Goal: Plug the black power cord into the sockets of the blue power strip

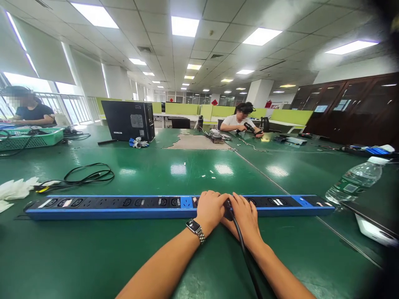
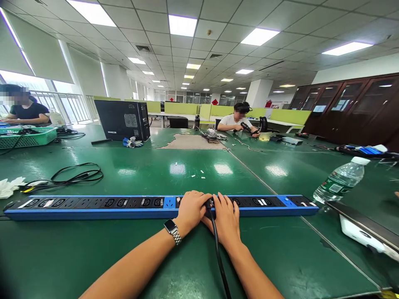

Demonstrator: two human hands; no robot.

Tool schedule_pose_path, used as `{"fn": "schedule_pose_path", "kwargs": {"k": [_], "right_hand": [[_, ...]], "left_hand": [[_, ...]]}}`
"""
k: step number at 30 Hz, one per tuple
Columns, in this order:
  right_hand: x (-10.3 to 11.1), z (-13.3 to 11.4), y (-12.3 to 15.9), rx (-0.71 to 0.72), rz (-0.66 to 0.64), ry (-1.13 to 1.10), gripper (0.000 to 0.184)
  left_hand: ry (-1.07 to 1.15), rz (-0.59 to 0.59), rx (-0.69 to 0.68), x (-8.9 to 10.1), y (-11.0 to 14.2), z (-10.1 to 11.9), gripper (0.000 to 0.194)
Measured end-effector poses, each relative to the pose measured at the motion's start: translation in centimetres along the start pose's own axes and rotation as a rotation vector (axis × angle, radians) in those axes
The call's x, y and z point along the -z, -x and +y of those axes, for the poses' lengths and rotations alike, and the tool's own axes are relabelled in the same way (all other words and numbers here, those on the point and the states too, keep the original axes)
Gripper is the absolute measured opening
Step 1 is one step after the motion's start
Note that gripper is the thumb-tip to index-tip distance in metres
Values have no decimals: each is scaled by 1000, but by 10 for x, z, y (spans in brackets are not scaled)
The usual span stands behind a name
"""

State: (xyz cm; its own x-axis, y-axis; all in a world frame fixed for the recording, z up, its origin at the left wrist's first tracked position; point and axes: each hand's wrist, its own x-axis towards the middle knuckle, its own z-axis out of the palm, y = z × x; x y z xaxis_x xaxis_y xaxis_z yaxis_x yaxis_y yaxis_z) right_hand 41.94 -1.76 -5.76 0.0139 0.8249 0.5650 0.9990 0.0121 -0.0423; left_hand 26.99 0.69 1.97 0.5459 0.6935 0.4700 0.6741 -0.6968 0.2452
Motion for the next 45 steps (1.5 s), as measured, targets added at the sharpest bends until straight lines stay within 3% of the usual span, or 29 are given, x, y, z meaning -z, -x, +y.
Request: {"fn": "schedule_pose_path", "kwargs": {"k": [4, 7, 10, 13, 20, 28, 35, 37, 40, 45], "right_hand": [[5, -5, -2, -27, -7, -12, 69], [9, -8, -2, -54, -47, -28, 75], [9, -8, -2, -72, -72, -31, 79], [7, -7, -3, -76, -78, -34, 80], [9, -8, -4, -90, -108, -23, 82], [10, -9, -4, -101, -124, -30, 82], [12, -11, -4, -121, -140, -37, 81], [16, -16, -5, -136, -132, -57, 80], [26, -36, -8, -103, -80, -165, 73], [39, -104, -28, 134, -43, -421, 55]], "left_hand": [[136, 279, -13, 29, 2, -13, 31], [223, 383, 141, 57, 15, -46, 32], [296, 277, 311, 70, 40, -83, 35], [316, 138, 273, 67, 62, -100, 36], [169, 149, 50, 56, 70, -91, 37], [-22, 145, 95, 53, 76, -94, 33], [-135, -91, 47, 66, 70, -78, 45], [-135, -115, 61, 67, 75, -78, 58], [-166, -86, 149, 63, 88, -85, 86], [-287, -19, 218, 57, 100, -91, 59]]}}
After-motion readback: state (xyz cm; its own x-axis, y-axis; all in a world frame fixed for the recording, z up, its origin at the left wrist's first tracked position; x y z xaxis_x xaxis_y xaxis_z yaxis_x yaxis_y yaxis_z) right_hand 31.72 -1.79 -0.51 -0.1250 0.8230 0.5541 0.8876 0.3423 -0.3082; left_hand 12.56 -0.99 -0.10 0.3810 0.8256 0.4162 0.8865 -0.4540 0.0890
